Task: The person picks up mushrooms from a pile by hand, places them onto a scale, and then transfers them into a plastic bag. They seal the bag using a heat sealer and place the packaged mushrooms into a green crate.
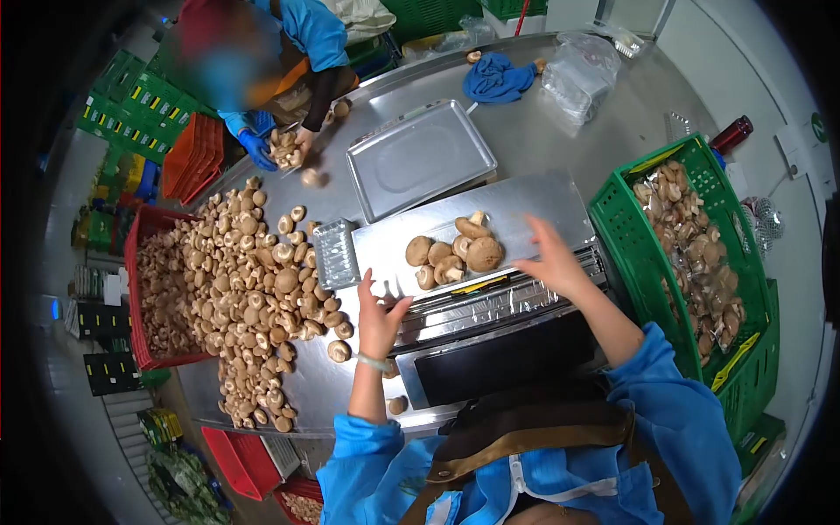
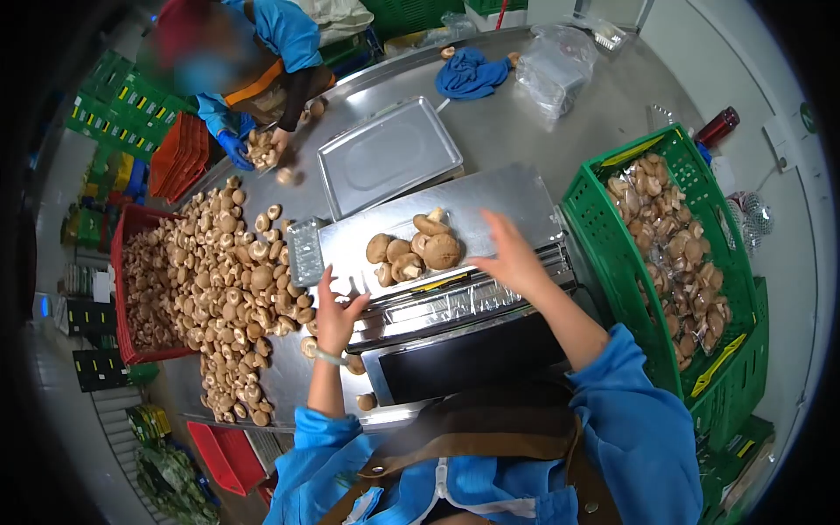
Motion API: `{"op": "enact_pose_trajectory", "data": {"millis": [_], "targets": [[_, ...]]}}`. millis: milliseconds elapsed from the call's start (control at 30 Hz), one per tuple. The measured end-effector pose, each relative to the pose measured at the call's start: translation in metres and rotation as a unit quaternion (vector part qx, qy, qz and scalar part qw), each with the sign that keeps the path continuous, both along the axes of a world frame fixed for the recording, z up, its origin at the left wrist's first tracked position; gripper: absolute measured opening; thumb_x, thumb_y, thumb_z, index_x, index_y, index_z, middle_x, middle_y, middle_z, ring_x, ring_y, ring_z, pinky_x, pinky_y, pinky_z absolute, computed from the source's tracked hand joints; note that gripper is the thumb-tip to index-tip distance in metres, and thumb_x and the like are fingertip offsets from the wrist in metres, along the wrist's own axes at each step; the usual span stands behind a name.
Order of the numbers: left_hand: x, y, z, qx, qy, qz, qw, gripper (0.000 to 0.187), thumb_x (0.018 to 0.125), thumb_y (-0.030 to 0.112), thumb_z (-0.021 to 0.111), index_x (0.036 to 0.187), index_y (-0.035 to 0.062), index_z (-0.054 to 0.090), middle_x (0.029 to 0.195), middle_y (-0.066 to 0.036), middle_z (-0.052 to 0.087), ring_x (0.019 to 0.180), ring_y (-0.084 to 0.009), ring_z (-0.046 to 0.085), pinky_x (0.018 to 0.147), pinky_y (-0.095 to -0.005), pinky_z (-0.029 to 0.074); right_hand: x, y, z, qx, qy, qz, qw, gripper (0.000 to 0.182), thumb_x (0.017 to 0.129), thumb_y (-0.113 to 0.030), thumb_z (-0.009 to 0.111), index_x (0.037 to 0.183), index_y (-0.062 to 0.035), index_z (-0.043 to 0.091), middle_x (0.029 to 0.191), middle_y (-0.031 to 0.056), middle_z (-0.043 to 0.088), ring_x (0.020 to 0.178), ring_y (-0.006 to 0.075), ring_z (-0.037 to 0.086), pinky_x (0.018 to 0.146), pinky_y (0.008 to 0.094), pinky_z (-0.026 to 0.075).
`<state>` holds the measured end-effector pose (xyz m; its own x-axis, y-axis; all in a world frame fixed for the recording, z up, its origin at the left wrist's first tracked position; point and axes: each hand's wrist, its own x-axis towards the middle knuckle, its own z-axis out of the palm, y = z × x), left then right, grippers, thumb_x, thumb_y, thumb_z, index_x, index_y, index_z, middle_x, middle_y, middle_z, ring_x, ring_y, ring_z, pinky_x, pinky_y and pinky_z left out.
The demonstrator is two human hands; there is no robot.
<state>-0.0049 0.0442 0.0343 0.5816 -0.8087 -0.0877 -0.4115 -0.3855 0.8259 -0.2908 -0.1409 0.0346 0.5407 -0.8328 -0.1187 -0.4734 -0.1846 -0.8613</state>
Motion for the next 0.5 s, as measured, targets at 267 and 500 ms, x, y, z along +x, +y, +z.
{"op": "enact_pose_trajectory", "data": {"millis": [267,500], "targets": [[-0.038,0.057,-0.046,0.108,-0.282,0.054,0.952,0.027,0.074,0.03,0.081,0.078,0.0061,0.071,0.079,-0.009,0.062,0.085,-0.0334,0.057,0.072,-0.0443,0.045,-0.044,0.056,-0.042,-0.209,0.181,-0.07,0.959,0.027,0.074,-0.031,0.079,0.073,-0.0069,0.067,0.082,0.0063,0.06,0.09,0.0275,0.056,0.084,0.0418,0.039],[0.027,0.053,-0.004,0.007,0.354,-0.021,0.935,0.025,0.095,0.024,0.062,0.079,0.0058,0.056,0.072,-0.003,0.055,0.067,-0.0152,0.052,0.066,-0.0308,0.044,-0.064,0.027,-0.015,0.269,-0.139,0.032,0.953,0.027,0.095,-0.022,0.061,0.077,-0.0025,0.058,0.069,0.0055,0.059,0.061,0.0219,0.058,0.056,0.0313,0.044]]}}
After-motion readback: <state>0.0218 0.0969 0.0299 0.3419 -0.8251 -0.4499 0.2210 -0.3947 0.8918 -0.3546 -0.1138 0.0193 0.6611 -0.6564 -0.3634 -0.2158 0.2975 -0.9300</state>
